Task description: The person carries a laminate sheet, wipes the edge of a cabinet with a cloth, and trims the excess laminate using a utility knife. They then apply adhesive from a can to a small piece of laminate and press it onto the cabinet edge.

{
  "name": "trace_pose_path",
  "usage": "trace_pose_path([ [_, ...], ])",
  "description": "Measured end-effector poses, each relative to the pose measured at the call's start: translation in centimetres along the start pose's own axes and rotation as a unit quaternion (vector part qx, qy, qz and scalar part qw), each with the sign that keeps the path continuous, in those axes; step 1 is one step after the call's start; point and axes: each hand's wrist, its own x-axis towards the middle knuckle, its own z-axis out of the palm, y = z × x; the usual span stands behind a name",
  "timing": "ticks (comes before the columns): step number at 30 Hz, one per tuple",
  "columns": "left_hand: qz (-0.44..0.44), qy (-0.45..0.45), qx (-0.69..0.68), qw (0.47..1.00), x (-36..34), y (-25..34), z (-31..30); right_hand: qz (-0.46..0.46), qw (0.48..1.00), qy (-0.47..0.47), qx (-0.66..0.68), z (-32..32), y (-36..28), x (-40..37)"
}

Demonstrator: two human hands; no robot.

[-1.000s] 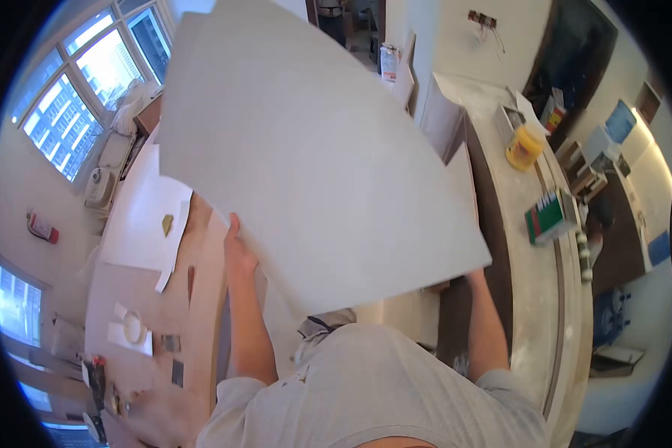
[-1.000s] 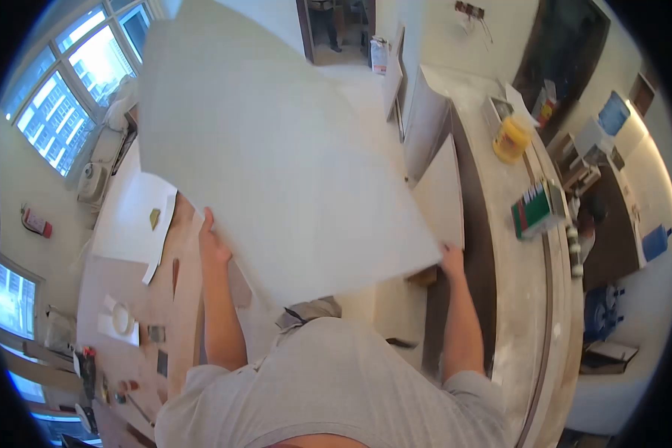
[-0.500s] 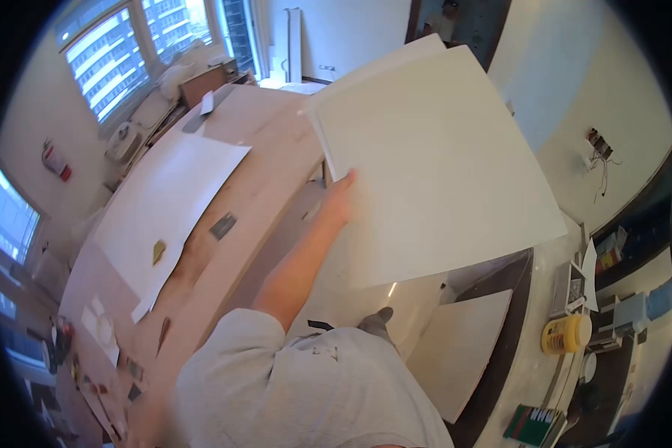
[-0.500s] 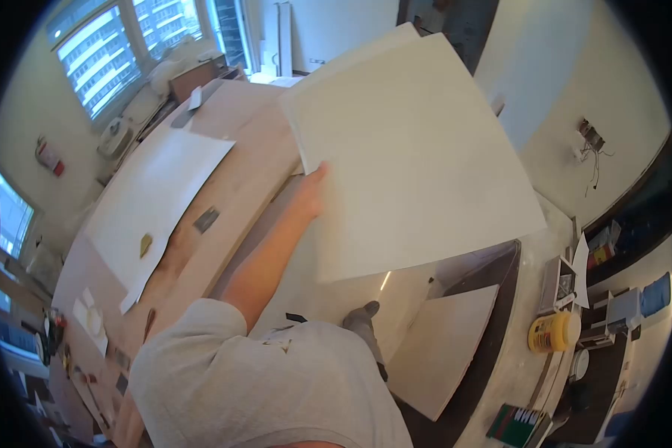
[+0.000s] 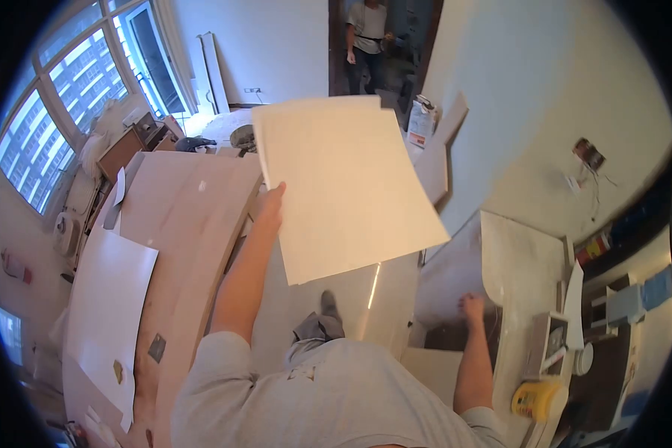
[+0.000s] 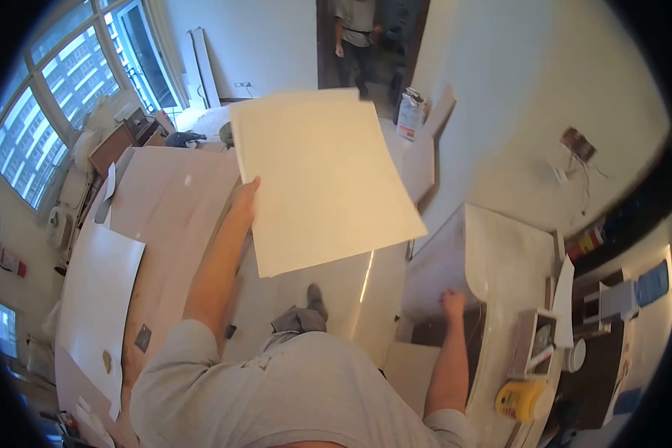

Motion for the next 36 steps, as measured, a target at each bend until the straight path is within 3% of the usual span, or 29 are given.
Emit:
trace_pose_path([
  [1,0.002,-0.036,0.028,0.999,3.2,1.0,1.2,-0.031,0.999,0.017,0.036,0.5,-4.7,2.6],
  [2,-0.009,-0.048,0.102,0.994,14.2,-3.0,0.3,-0.097,0.993,-0.011,0.060,0.2,-5.9,6.0],
  [4,0.097,0.067,0.328,0.937,21.0,-3.5,5.8,-0.155,0.988,0.005,-0.003,2.4,-9.4,9.5],
  [5,0.137,0.138,0.428,0.883,25.0,-3.0,8.7,-0.098,0.993,0.030,0.058,4.2,-9.1,11.1],
  [6,0.160,0.189,0.488,0.837,30.2,-2.5,10.5,-0.088,0.996,-0.010,0.028,4.2,-0.2,17.4],
  [7,0.165,0.181,0.508,0.826,23.0,2.9,13.9,-0.080,0.996,-0.050,-0.003,4.3,8.2,23.7],
  [8,0.214,0.207,0.509,0.808,28.1,1.6,15.1,-0.015,0.994,-0.080,-0.075,5.3,5.2,22.2],
  [10,0.209,0.187,0.570,0.773,30.3,4.2,18.0,0.093,0.973,-0.140,-0.158,9.4,2.1,20.2],
  [14,0.200,0.158,0.644,0.721,35.7,6.2,21.2,0.130,0.942,-0.220,-0.218,14.9,-4.1,25.0],
  [16,0.219,0.121,0.677,0.692,38.9,6.2,21.8,0.130,0.931,-0.248,-0.234,16.9,-6.6,29.2],
  [20,0.194,0.100,0.686,0.694,44.4,6.4,21.9,0.122,0.920,-0.279,-0.248,19.1,-10.8,39.5],
  [23,0.212,0.115,0.698,0.675,50.2,4.6,22.1,0.111,0.922,-0.288,-0.233,20.0,-14.1,48.7],
  [25,0.179,0.135,0.730,0.646,51.2,5.7,24.1,0.099,0.929,-0.293,-0.201,20.3,-17.1,55.9],
  [27,0.210,0.174,0.738,0.618,57.2,3.3,24.4,0.071,0.939,-0.306,-0.141,20.2,-20.2,64.4],
  [28,0.206,0.217,0.698,0.651,60.7,1.6,23.7,0.048,0.944,-0.312,-0.095,20.7,-22.0,69.5],
  [29,0.188,0.185,0.751,0.606,65.4,0.5,23.3,0.028,0.949,-0.308,-0.063,20.2,-23.5,73.0],
  [30,0.184,0.160,0.770,0.589,64.0,2.4,24.6,0.017,0.952,-0.297,-0.067,22.3,-26.9,77.6],
  [31,0.204,0.174,0.733,0.625,61.6,5.1,26.7,0.004,0.960,-0.275,-0.059,23.3,-30.7,81.3],
  [32,0.181,0.152,0.758,0.608,61.8,6.4,28.3,-0.001,0.967,-0.250,-0.050,23.4,-33.9,84.1],
  [33,0.132,0.130,0.760,0.623,61.2,8.6,31.0,-0.005,0.973,-0.227,-0.037,23.4,-36.6,86.6],
  [36,0.160,0.122,0.756,0.623,64.9,9.9,34.3,0.004,0.974,-0.205,-0.100,25.9,-42.6,90.0],
])
